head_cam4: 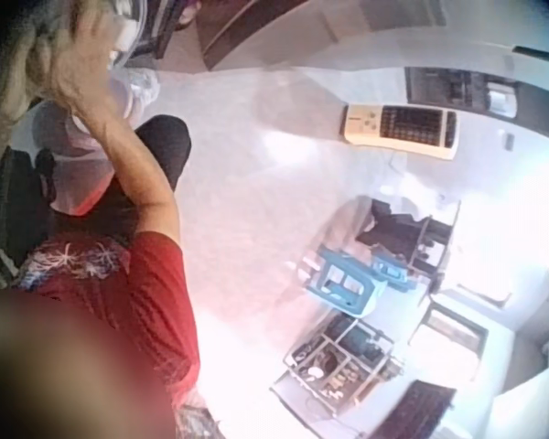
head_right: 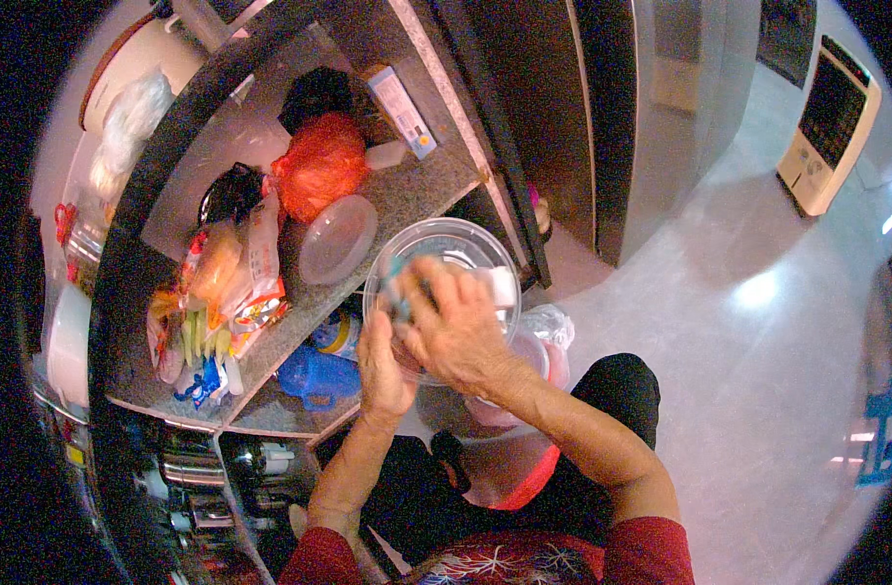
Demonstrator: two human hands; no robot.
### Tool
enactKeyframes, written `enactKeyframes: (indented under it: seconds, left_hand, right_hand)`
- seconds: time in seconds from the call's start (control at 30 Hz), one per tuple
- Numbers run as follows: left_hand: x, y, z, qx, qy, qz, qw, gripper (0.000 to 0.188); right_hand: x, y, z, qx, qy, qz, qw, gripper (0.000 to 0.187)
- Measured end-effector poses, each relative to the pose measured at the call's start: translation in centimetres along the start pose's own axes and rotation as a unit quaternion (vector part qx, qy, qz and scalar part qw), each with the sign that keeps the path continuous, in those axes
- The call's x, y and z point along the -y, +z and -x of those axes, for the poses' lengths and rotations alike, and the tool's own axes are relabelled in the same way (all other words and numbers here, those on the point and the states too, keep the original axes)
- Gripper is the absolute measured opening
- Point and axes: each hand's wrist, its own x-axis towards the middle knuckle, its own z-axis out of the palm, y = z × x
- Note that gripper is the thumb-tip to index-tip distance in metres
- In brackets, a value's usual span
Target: The person sits on the floor and wipes the inside and outside of several clear plastic lids with a cloth. They pick up each lid from a nearby counter, wipe it thoroughly, and place it back down, repeating this process for multiple lids.
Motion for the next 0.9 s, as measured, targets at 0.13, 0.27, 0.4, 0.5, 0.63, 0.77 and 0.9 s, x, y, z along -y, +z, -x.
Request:
enactKeyframes:
  seconds: [0.13, 0.27, 0.4, 0.5, 0.63, 0.77, 0.9]
  left_hand:
    - [-0.6, 0.4, 0.3, 0.018, 0.025, -0.009, 0.999, 0.046]
    - [0.5, 0.4, 0.4, -0.003, 0.01, -0.075, 0.997, 0.042]
    - [-0.5, 1.9, 0.7, 0.038, -0.047, -0.015, 0.998, 0.049]
    - [-0.9, 2.2, 0.7, 0.044, -0.026, -0.004, 0.999, 0.049]
    - [-0.5, 2.5, 0.3, 0.037, -0.019, 0.032, 0.999, 0.051]
    - [-0.1, 1.8, -0.4, -0.013, 0.045, -0.035, 0.998, 0.05]
    - [-0.2, 0.8, -1.1, -0.024, 0.034, -0.01, 0.999, 0.044]
  right_hand:
    - [1.0, 0.1, 0.1, -0.016, -0.102, -0.129, 0.986, 0.03]
    - [-0.4, 0.5, -0.4, -0.095, -0.009, -0.148, 0.984, 0.019]
    - [-3.7, -0.5, -1.1, -0.156, 0.128, -0.099, 0.974, 0.024]
    - [-4.3, -1.1, -1.5, -0.176, 0.178, -0.081, 0.965, 0.029]
    - [-4.2, -0.3, -0.8, -0.166, 0.139, -0.065, 0.974, 0.031]
    - [-0.5, -0.9, 0.0, -0.022, 0.049, -0.103, 0.993, 0.052]
    - [0.9, -1.2, 1.5, 0.081, -0.074, -0.175, 0.979, 0.052]
